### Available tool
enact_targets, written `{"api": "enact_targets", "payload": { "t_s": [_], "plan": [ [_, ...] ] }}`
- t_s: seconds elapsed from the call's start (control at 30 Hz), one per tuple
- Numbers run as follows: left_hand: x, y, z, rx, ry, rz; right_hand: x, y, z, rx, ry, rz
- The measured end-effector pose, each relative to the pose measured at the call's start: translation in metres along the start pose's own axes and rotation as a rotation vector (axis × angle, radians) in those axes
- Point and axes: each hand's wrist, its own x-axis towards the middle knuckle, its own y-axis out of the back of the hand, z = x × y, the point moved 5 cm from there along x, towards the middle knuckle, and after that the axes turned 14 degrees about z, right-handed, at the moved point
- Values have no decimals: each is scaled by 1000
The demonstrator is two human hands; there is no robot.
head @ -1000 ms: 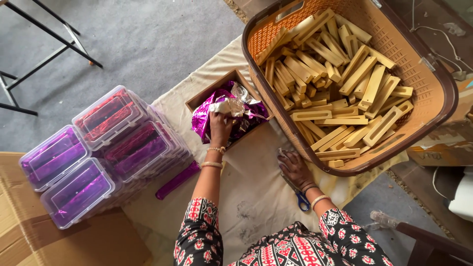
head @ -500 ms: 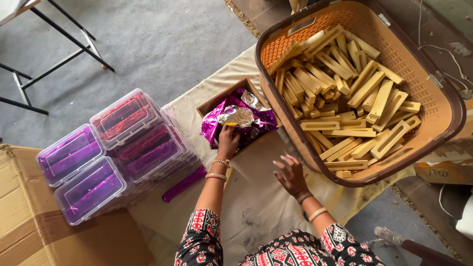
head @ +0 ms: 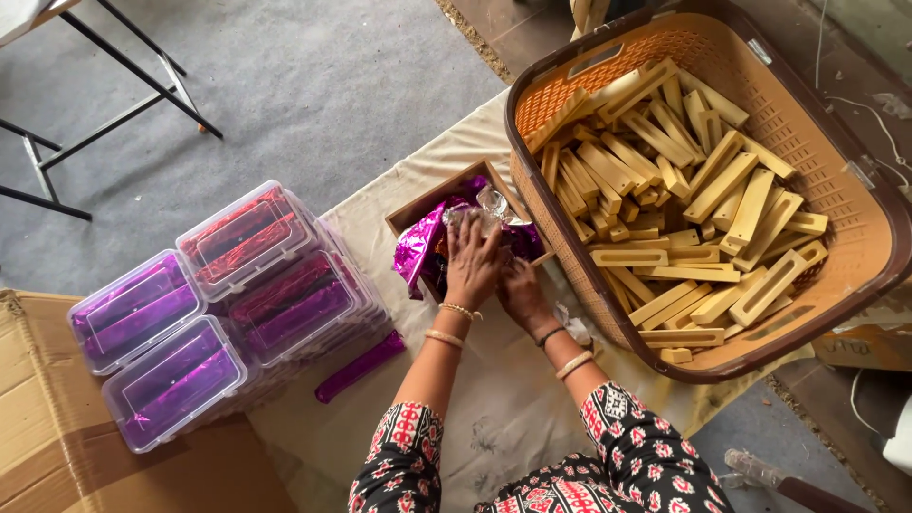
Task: Wrapping wooden items in purple foil and placing them into plastic containers.
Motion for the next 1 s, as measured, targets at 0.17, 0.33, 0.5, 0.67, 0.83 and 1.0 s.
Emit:
{"api": "enact_targets", "payload": {
  "t_s": [0.17, 0.33, 0.5, 0.67, 0.83, 1.0],
  "plan": [
    [-47, -31, -34, -6, 153, -220, 25, 24, 19, 143, -310, 104],
    [-48, -21, -30, -33, 230, -152, 81, 52, 13, -82, -198, 168],
    [-47, -20, -28, 24, 174, -111, 86, 11, 40, -109, -349, 22],
    [-49, -25, -30, 72, 167, -103, 93, 24, 32, -23, -454, 119],
    [-39, -17, -28, 7, 195, -96, 91, 63, 13, 90, -393, 425],
    [-65, -49, -41, -10, 174, -166, 73, 75, 8, 398, -563, 500]
  ]
}}
